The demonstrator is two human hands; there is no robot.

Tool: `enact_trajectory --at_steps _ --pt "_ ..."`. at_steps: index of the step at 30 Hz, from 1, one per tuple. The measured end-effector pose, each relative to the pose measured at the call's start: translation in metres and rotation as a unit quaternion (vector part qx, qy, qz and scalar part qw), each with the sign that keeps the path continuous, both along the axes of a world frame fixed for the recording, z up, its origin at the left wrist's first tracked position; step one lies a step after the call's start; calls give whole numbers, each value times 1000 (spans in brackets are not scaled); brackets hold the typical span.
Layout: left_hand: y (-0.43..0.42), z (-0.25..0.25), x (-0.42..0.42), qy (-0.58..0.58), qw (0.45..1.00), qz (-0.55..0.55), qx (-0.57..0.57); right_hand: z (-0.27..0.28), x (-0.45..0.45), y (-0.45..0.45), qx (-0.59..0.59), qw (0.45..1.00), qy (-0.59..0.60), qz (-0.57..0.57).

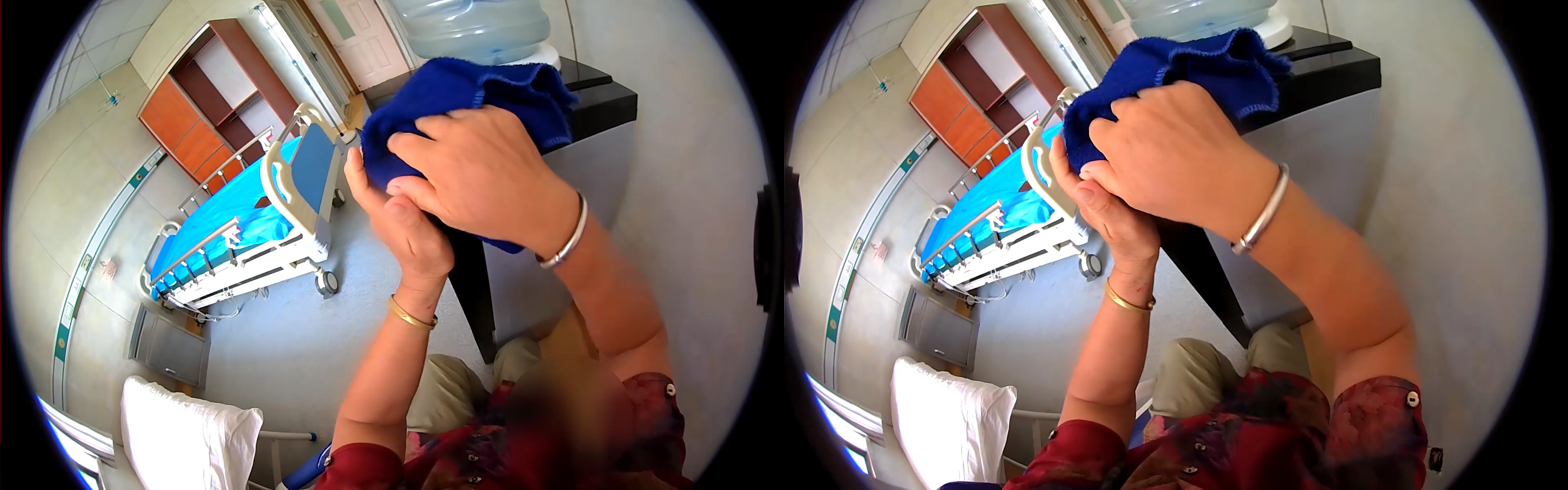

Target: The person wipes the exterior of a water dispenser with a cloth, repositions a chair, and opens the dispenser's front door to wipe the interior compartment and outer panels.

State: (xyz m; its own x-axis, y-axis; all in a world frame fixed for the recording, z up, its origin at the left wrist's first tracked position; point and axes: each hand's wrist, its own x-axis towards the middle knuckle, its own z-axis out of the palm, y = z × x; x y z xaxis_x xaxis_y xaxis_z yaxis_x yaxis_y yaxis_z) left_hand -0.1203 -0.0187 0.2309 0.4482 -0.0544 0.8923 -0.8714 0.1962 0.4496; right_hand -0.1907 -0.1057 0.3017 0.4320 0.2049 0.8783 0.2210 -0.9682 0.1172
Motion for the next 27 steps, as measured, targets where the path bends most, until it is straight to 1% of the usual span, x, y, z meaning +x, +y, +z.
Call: enact_trajectory --at_steps 2,3,5,6,7,9,10,12,13,15,16,19,20,21,22,23,24,26,27 --pt "-3 -2 -1 19 999 -20 -46 10 8 2 -26 996 90 7" --pt "-3 -6 1 10 999 14 -34 16 11 1 -27 996 89 12" --pt "-2 -8 -3 0 998 55 -3 28 19 -1 -62 977 203 -2" --pt "-1 -9 -7 25 999 -30 -6 32 24 -2 -69 972 225 4" --pt "-2 -13 -5 47 996 -70 -10 39 28 -1 -40 958 285 -3" --pt "-2 -19 -4 42 998 -54 1 49 40 0 -21 926 375 -29" --pt "-1 -21 -5 41 998 -49 1 50 45 1 -22 927 373 -24" --pt "3 -26 -6 80 994 -26 67 48 53 2 -39 930 356 -78" --pt "4 -25 -8 79 994 -24 68 48 55 3 -38 931 356 -76" --pt "5 -21 -14 6 995 36 91 48 57 4 -62 922 361 -126" --pt "2 -23 -5 7 997 4 77 48 56 3 -61 930 349 -95" --pt "5 -31 -4 -9 995 28 93 47 43 3 -31 930 358 -70" --pt "7 -32 -5 -9 995 29 93 37 41 -2 -58 963 261 -24" --pt "9 -32 -5 -9 994 38 104 28 35 -8 -57 963 261 -24" --pt "11 -34 -5 -6 992 49 115 21 27 -12 -117 980 160 15" --pt "11 -35 -4 -2 992 51 115 15 20 -15 -176 981 57 56" --pt "11 -35 -2 -22 991 55 121 11 12 -18 -176 981 60 60" --pt "11 -42 -1 -50 988 70 130 6 -2 -26 -80 996 24 -6" --pt "11 -51 1 -47 988 67 131 3 -7 -32 -65 998 2 -4"
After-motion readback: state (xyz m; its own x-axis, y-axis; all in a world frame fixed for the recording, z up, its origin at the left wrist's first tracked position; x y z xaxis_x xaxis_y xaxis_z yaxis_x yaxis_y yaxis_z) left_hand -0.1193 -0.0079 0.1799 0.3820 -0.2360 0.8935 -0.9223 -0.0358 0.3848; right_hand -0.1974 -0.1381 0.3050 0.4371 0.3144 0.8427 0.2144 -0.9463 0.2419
